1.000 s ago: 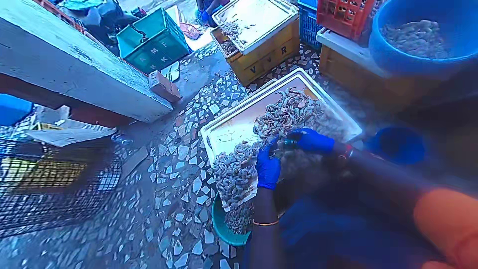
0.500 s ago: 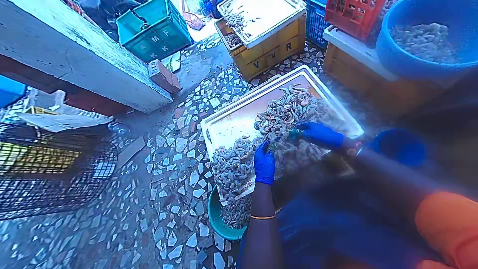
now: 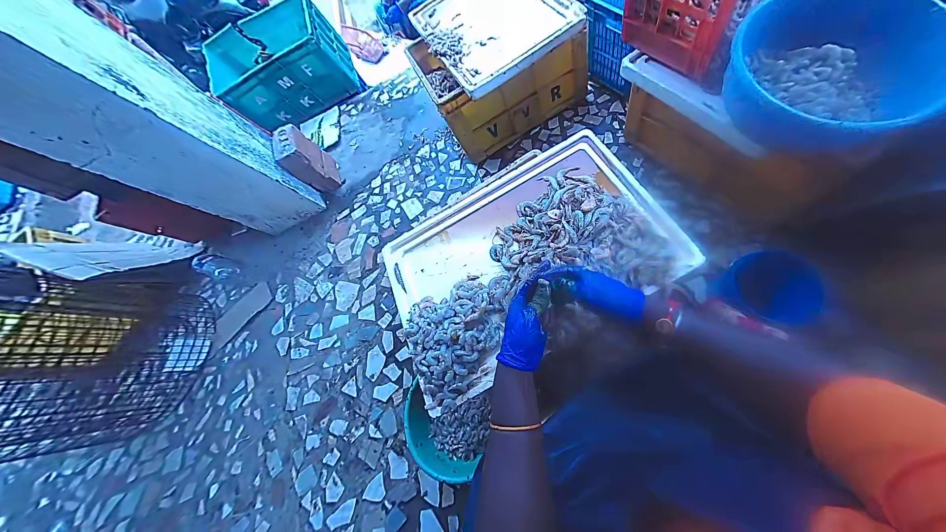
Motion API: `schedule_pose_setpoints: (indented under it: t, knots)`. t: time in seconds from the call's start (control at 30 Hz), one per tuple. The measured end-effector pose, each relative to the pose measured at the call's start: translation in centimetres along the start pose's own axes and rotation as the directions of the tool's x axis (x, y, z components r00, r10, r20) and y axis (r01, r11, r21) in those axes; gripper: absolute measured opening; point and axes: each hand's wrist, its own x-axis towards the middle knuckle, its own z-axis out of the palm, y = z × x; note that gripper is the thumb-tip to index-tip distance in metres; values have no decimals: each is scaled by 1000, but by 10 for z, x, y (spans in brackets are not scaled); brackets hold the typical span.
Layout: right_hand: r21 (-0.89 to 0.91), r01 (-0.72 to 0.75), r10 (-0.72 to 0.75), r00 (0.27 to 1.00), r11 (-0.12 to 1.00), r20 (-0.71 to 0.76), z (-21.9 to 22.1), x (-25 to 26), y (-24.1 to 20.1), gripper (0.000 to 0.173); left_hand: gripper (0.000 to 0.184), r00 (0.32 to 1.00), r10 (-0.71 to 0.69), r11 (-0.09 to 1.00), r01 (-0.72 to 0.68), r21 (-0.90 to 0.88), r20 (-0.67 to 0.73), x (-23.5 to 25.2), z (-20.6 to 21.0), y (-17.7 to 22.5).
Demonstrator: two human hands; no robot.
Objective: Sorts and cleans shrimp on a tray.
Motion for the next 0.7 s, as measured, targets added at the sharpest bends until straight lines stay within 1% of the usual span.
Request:
schedule_pose_setpoints:
  t: [0.1, 0.17, 0.23, 0.3, 0.4, 0.47, 0.57, 0.6, 0.63, 0.67, 0.7]
  knots:
    - [120, 33, -36, 999, 992, 25, 4, 0, 0, 33, 43, 998, -14, 995, 19, -96, 59, -4, -6, 1]
    - [213, 35, -47, 998, 976, 50, 6, 0, 3, 32, 39, 996, -2, 983, 19, -182, 91, -3, -9, -3]
    - [350, 43, -68, 996, 936, 57, 8, 4, 11, 31, 36, 993, 25, 955, 11, -296, 118, 0, -12, -6]
    - [407, 49, -71, 997, 912, 38, 9, 6, 15, 28, 33, 993, 42, 920, 3, -392, 107, 0, -15, -6]
    - [316, 54, -70, 997, 947, 38, 1, 3, 10, 33, 29, 997, 28, 895, 4, -446, 66, 0, -23, -3]
    - [270, 26, -40, 998, 963, 46, -5, -2, 0, 36, 31, 999, 28, 896, -6, -445, 44, 1, -29, -3]
    - [180, -4, 2, 1000, 984, 10, -13, -5, -12, 37, 32, 1000, 26, 914, -27, -405, -8, 0, -33, 1]
    - [98, 1, -1, 1000, 995, -7, -17, -2, -10, 37, 32, 999, 32, 927, -46, -372, -43, 0, -32, 3]
    - [-29, 10, -11, 1000, 1000, -13, -22, 1, -8, 36, 34, 996, 55, 945, -74, -318, -70, 0, -32, 6]
    - [-181, 39, -41, 999, 983, -10, -26, 3, -7, 36, 36, 992, 94, 963, -111, -246, -80, 1, -32, 7]
    - [-332, 100, -105, 994, 938, 4, -30, 7, 0, 34, 38, 987, 136, 976, -149, -158, -90, 1, -32, 8]
